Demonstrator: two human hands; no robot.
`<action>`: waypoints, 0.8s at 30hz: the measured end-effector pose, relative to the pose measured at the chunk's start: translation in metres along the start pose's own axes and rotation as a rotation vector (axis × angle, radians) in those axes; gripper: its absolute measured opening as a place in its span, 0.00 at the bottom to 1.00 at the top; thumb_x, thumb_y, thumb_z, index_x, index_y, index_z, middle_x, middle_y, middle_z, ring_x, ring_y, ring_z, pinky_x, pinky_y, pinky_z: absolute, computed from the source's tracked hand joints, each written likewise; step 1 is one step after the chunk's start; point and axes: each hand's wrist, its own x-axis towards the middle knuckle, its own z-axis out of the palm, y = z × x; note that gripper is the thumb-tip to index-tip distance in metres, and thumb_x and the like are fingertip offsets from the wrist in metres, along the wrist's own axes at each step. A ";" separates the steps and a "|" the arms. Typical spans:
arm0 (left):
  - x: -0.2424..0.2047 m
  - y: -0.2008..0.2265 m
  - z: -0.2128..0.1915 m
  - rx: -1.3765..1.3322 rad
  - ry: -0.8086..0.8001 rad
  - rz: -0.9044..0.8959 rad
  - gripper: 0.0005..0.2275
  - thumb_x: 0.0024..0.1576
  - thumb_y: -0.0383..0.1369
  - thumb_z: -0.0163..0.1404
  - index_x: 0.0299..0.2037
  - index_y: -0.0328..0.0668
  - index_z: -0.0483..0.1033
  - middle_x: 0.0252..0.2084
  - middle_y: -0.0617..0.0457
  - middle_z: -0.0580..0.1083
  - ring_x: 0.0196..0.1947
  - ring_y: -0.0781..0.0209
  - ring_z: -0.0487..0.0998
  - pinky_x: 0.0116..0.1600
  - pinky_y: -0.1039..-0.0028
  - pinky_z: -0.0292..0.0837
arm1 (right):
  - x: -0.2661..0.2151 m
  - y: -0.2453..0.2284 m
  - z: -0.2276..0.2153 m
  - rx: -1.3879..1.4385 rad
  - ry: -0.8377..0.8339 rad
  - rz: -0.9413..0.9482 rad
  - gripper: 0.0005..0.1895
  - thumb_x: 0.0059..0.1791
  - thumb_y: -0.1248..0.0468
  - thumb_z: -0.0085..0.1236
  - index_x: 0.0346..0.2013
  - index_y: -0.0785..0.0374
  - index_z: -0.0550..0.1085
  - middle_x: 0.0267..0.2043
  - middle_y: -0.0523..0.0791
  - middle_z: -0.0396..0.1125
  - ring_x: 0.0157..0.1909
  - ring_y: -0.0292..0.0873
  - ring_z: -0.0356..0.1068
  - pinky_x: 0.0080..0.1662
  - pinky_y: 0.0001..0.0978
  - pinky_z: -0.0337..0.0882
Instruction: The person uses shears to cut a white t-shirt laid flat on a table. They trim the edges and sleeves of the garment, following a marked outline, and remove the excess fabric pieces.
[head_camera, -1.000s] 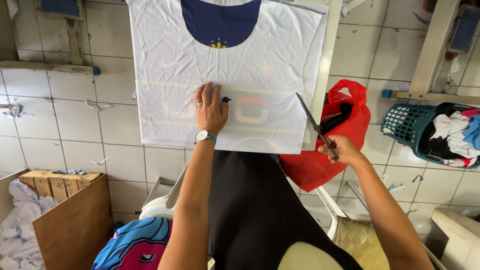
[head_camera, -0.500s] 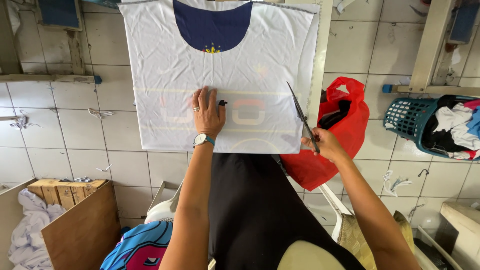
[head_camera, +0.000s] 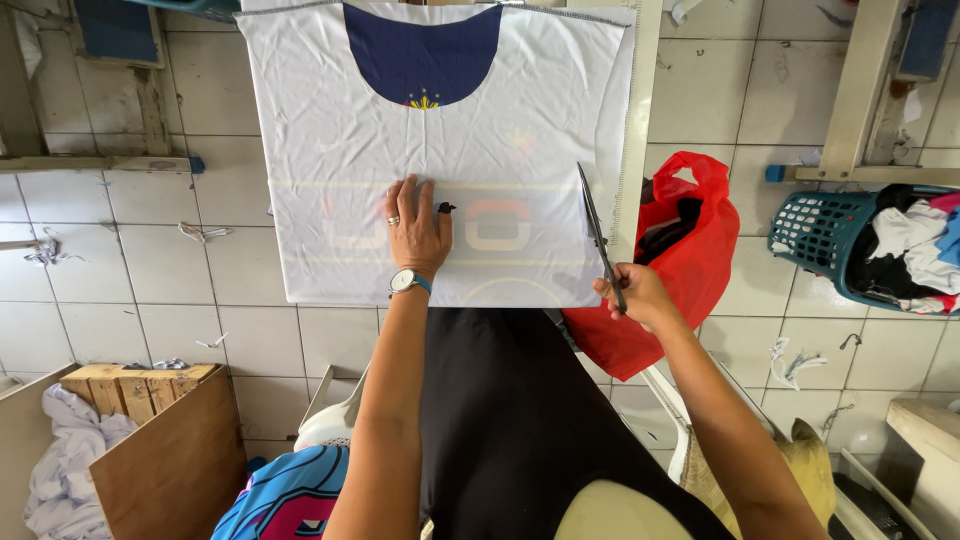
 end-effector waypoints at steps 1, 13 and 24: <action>0.000 0.001 -0.001 0.001 0.002 0.002 0.19 0.57 0.41 0.47 0.58 0.48 0.73 0.60 0.47 0.67 0.63 0.44 0.66 0.72 0.56 0.58 | -0.002 -0.010 0.004 0.002 0.000 -0.003 0.26 0.43 0.52 0.75 0.20 0.65 0.67 0.11 0.49 0.59 0.11 0.40 0.64 0.16 0.26 0.70; -0.001 -0.002 0.004 0.000 0.020 0.017 0.19 0.56 0.41 0.47 0.57 0.48 0.74 0.59 0.46 0.68 0.63 0.43 0.67 0.71 0.55 0.59 | 0.001 -0.047 0.037 0.014 0.085 -0.038 0.27 0.45 0.49 0.73 0.20 0.64 0.67 0.10 0.51 0.61 0.10 0.42 0.65 0.18 0.26 0.68; -0.001 -0.001 0.000 -0.032 0.009 0.009 0.19 0.57 0.41 0.46 0.58 0.47 0.74 0.59 0.45 0.68 0.64 0.42 0.66 0.71 0.55 0.58 | 0.028 0.012 0.045 0.143 0.136 -0.090 0.25 0.47 0.52 0.72 0.21 0.63 0.67 0.10 0.50 0.59 0.09 0.40 0.63 0.16 0.21 0.63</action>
